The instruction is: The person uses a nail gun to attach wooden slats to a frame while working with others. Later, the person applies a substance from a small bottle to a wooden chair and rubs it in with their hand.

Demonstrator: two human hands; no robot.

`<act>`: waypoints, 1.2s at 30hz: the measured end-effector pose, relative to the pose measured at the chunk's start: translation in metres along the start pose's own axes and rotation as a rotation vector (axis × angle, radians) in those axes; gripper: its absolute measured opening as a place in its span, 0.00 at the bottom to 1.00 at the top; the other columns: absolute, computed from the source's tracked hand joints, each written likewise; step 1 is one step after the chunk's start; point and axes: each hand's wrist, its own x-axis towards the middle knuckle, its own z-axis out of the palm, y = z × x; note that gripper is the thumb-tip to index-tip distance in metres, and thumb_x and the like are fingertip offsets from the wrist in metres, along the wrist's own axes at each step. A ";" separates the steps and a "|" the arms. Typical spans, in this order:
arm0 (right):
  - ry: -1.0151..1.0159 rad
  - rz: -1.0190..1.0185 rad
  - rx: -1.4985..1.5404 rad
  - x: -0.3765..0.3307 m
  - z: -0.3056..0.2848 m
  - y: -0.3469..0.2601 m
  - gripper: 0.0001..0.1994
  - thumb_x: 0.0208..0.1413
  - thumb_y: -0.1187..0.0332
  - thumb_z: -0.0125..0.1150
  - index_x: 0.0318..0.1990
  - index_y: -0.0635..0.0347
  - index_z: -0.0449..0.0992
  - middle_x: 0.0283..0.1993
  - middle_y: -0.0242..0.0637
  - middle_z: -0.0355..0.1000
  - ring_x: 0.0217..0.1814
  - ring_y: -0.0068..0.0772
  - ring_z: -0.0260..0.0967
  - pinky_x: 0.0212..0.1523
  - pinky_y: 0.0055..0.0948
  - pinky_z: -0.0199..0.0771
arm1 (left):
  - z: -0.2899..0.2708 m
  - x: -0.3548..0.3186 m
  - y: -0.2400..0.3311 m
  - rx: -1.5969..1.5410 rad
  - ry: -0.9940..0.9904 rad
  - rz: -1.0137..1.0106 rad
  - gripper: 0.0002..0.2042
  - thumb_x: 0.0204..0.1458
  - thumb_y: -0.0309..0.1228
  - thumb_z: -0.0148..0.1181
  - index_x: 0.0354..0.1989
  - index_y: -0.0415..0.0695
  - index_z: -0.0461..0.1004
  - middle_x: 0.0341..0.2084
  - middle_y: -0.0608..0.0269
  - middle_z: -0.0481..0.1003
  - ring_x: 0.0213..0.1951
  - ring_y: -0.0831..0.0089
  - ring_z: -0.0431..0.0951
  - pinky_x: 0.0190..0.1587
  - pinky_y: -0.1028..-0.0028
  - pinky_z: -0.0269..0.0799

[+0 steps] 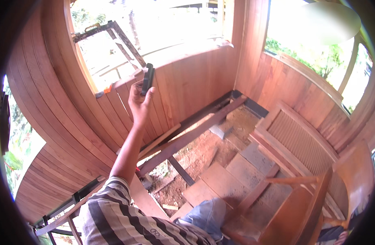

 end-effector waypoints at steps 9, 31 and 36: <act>-0.081 -0.066 0.272 0.023 0.049 -0.001 0.33 0.72 0.45 0.49 0.64 0.72 0.70 0.57 0.64 0.76 0.58 0.65 0.75 0.59 0.52 0.73 | 0.063 -0.111 0.199 -0.379 -0.513 0.404 0.11 0.54 0.27 0.71 0.34 0.34 0.75 0.48 0.46 0.76 0.59 0.51 0.79 0.56 0.61 0.76; -0.055 0.144 0.355 -0.040 -0.076 -0.098 0.23 0.67 0.50 0.56 0.56 0.60 0.73 0.43 0.58 0.81 0.49 0.64 0.79 0.51 0.58 0.79 | -0.004 -0.316 0.351 -1.585 -2.790 -0.741 0.28 0.70 0.48 0.49 0.68 0.37 0.63 0.65 0.47 0.66 0.65 0.51 0.69 0.72 0.55 0.57; -0.032 0.159 0.345 -0.041 -0.085 -0.090 0.24 0.68 0.49 0.54 0.57 0.60 0.71 0.42 0.61 0.80 0.48 0.66 0.79 0.50 0.59 0.78 | -0.012 -0.324 0.370 -1.528 -2.933 -0.630 0.34 0.64 0.51 0.53 0.69 0.37 0.60 0.66 0.44 0.64 0.66 0.48 0.68 0.72 0.54 0.58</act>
